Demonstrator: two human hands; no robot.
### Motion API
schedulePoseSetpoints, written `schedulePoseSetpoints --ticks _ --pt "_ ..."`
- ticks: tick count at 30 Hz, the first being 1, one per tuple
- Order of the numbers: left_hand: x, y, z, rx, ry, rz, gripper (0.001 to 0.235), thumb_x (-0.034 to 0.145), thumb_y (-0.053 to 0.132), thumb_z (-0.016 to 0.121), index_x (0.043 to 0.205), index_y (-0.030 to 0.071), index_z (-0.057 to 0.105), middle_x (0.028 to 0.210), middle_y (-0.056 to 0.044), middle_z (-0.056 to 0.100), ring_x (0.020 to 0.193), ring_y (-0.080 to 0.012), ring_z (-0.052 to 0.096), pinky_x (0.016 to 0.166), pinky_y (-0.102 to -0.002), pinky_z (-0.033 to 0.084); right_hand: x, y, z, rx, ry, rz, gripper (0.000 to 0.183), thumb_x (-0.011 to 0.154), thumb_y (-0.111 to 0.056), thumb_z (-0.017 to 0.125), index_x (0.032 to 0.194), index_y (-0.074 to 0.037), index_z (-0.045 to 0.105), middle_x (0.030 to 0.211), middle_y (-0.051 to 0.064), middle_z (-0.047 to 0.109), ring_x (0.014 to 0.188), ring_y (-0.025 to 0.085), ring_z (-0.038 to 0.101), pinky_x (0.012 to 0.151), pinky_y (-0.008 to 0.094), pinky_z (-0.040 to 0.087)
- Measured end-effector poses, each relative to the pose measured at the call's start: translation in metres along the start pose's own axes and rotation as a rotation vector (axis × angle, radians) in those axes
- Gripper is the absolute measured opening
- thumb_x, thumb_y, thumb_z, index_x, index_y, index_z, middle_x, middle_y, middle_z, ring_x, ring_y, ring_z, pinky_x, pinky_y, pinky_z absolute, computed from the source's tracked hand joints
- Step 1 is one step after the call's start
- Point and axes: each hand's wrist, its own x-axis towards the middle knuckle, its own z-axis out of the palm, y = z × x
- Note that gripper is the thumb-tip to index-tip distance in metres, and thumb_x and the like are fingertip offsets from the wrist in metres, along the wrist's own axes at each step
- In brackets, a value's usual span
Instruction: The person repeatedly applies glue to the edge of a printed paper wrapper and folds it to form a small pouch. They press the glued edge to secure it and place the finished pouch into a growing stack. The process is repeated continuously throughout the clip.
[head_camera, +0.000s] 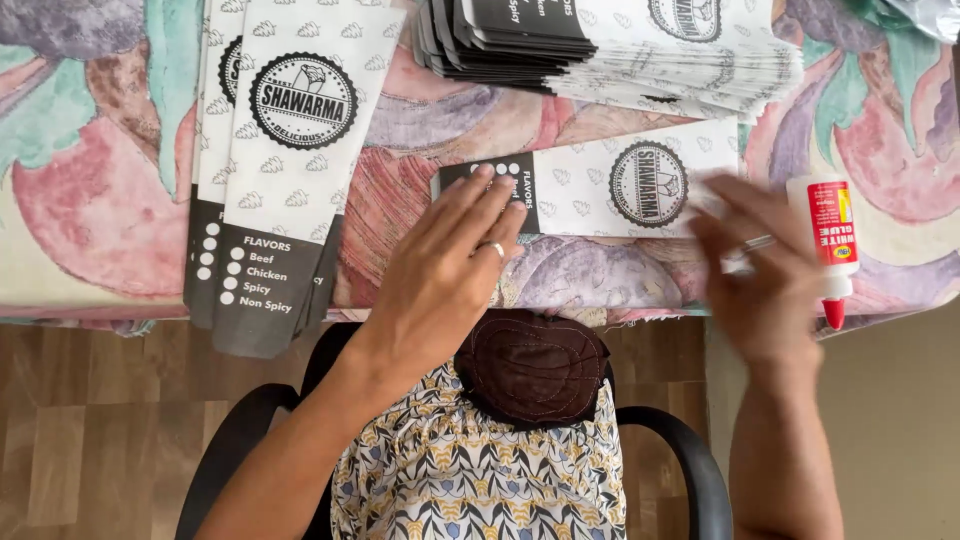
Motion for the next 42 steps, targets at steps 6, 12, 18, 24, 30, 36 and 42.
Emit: schedulePoseSetpoints --ticks 6,12,18,24,30,36,42 --pt "0.012 -0.009 0.016 0.003 -0.09 0.002 0.044 0.087 -0.002 0.077 0.13 -0.003 0.066 0.141 -0.027 0.059 0.135 -0.0404 0.056 0.118 -0.046 0.044 -0.041 0.087 -0.061 -0.35 -0.328 0.763 0.07 0.102 -0.042 0.081 0.145 0.011 0.067 0.12 0.021 0.074 0.098 0.038 0.067 0.087 0.051 0.045" --pt "0.023 -0.015 0.008 -0.031 -0.084 0.007 0.02 0.088 0.006 0.08 0.107 0.005 0.077 0.125 -0.023 0.071 0.119 -0.0408 0.068 0.102 -0.048 0.057 -0.065 0.094 -0.071 0.329 0.113 1.076 0.034 0.093 -0.022 0.09 0.114 -0.011 0.066 0.103 0.0 0.068 0.088 0.01 0.066 0.077 0.025 0.059" --pt "0.033 -0.026 0.005 -0.033 -0.074 0.034 0.003 0.094 0.009 0.077 0.094 0.007 0.079 0.111 -0.018 0.078 0.102 -0.0328 0.076 0.087 -0.037 0.064 -0.09 0.07 -0.075 0.798 0.451 0.864 0.06 0.098 -0.028 0.08 0.151 -0.011 0.057 0.123 0.006 0.071 0.13 0.026 0.077 0.119 0.038 0.071" --pt "0.031 -0.021 0.011 0.091 -0.064 0.095 0.026 0.085 0.017 0.084 0.109 0.011 0.078 0.119 -0.02 0.075 0.11 -0.0365 0.073 0.077 -0.041 0.065 -0.099 0.075 -0.056 0.867 0.675 0.797 0.04 0.104 -0.024 0.082 0.14 -0.018 0.068 0.122 -0.007 0.071 0.124 0.008 0.068 0.122 0.032 0.063" --pt "0.03 -0.026 0.01 0.039 -0.079 0.056 0.009 0.089 0.004 0.078 0.095 0.011 0.08 0.118 -0.017 0.076 0.105 -0.0346 0.075 0.077 -0.039 0.063 -0.058 0.039 -0.046 1.015 0.69 0.781 0.024 0.101 0.002 0.073 0.123 0.005 0.063 0.12 0.013 0.072 0.116 0.02 0.076 0.109 0.037 0.072" --pt "0.042 -0.02 0.001 -0.038 -0.052 -0.008 0.008 0.108 0.005 0.061 0.1 0.004 0.062 0.062 0.0 0.061 0.041 -0.0089 0.05 0.032 -0.024 0.04 -0.064 0.04 -0.02 0.632 0.604 0.424 0.043 0.097 -0.009 0.09 0.115 -0.007 0.051 0.099 0.006 0.059 0.093 0.018 0.062 0.093 0.035 0.064" --pt "0.04 -0.026 0.001 -0.045 -0.104 -0.086 0.006 0.106 0.009 0.067 0.107 0.009 0.061 0.056 0.007 0.051 0.041 -0.0069 0.041 0.034 -0.023 0.032 -0.048 0.028 -0.009 0.563 0.563 0.462 0.034 0.091 -0.004 0.091 0.099 -0.001 0.058 0.112 0.001 0.044 0.093 0.013 0.054 0.076 0.03 0.059"
